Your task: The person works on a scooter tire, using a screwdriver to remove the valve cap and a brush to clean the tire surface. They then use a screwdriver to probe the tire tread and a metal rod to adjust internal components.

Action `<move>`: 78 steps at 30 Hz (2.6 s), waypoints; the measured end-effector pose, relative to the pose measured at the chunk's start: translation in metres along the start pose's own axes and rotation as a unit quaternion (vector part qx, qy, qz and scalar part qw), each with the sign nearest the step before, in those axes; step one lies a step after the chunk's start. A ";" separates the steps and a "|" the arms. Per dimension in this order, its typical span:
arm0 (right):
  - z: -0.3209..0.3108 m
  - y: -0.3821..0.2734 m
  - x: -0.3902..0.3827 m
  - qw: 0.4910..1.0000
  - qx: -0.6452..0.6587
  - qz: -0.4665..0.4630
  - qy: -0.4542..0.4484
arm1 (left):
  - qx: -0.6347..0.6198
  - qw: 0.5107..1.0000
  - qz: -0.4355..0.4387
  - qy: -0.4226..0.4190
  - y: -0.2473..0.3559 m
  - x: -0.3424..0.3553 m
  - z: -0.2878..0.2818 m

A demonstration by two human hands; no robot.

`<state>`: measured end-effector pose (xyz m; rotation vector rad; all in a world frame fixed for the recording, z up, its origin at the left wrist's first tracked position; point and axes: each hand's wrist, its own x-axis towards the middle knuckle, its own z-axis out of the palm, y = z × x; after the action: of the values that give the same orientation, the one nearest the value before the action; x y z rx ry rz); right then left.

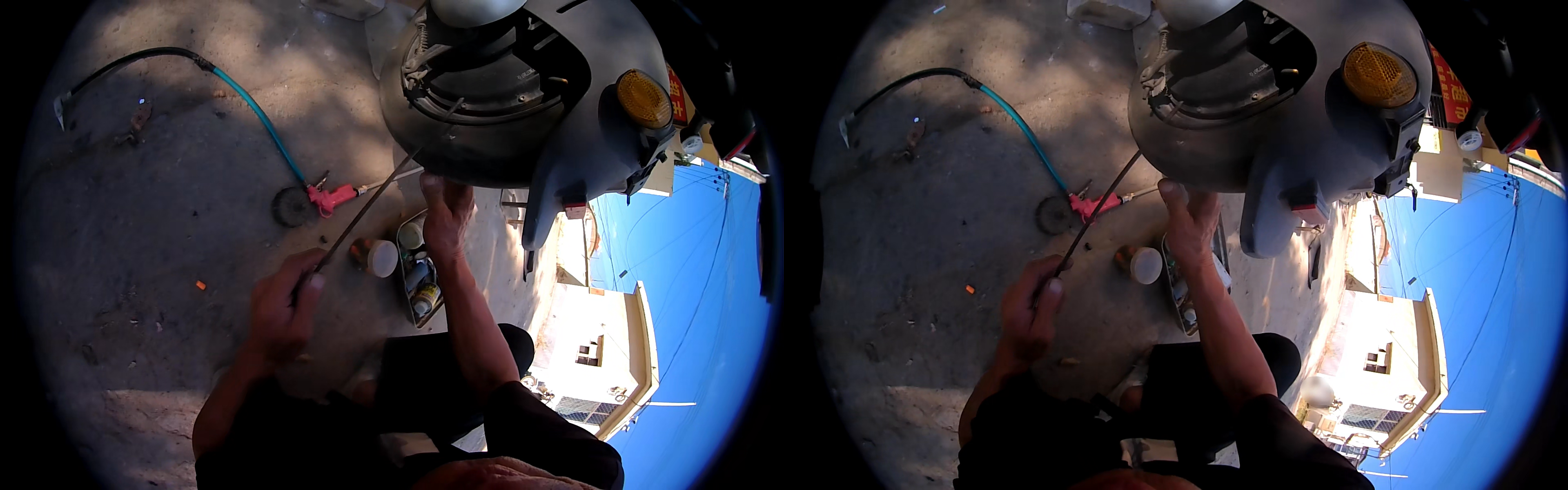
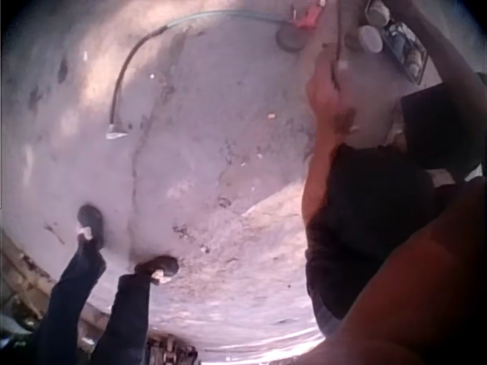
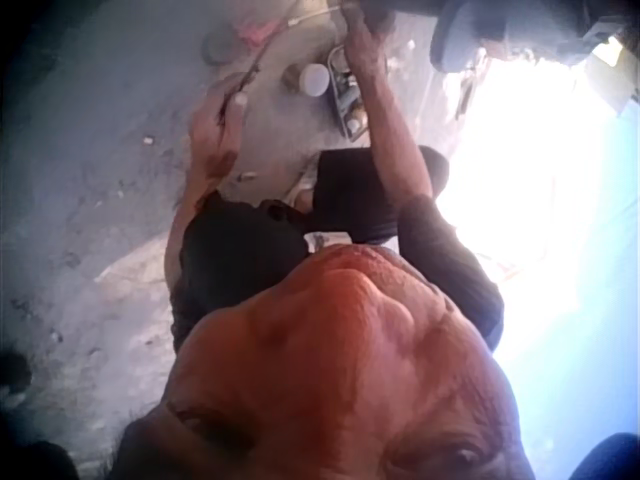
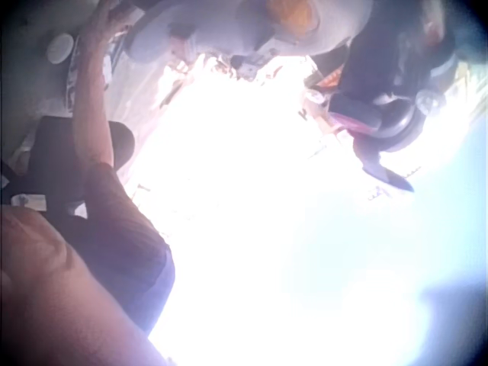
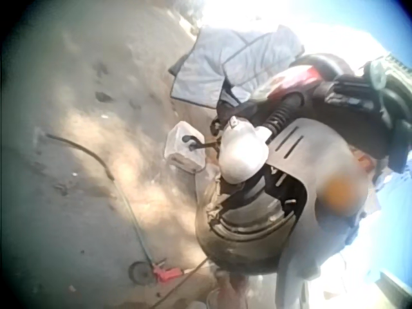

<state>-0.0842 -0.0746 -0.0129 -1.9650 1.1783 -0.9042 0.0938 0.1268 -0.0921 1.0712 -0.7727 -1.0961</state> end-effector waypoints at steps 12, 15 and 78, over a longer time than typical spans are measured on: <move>0.015 -0.003 0.005 0.995 0.079 0.050 0.020 | 0.034 0.987 -0.029 -0.157 0.007 -0.002 0.048; 0.003 -0.007 0.017 0.999 0.030 0.031 -0.012 | 0.029 0.987 -0.044 -0.155 0.005 -0.006 0.045; -0.001 -0.010 0.018 0.999 -0.040 -0.004 -0.035 | 0.193 0.964 -0.181 0.024 -0.074 -0.027 -0.001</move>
<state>-0.0740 -0.0874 -0.0009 -2.0495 1.1828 -0.7962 0.0634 0.1467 -0.1617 1.6130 -0.7887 -1.2483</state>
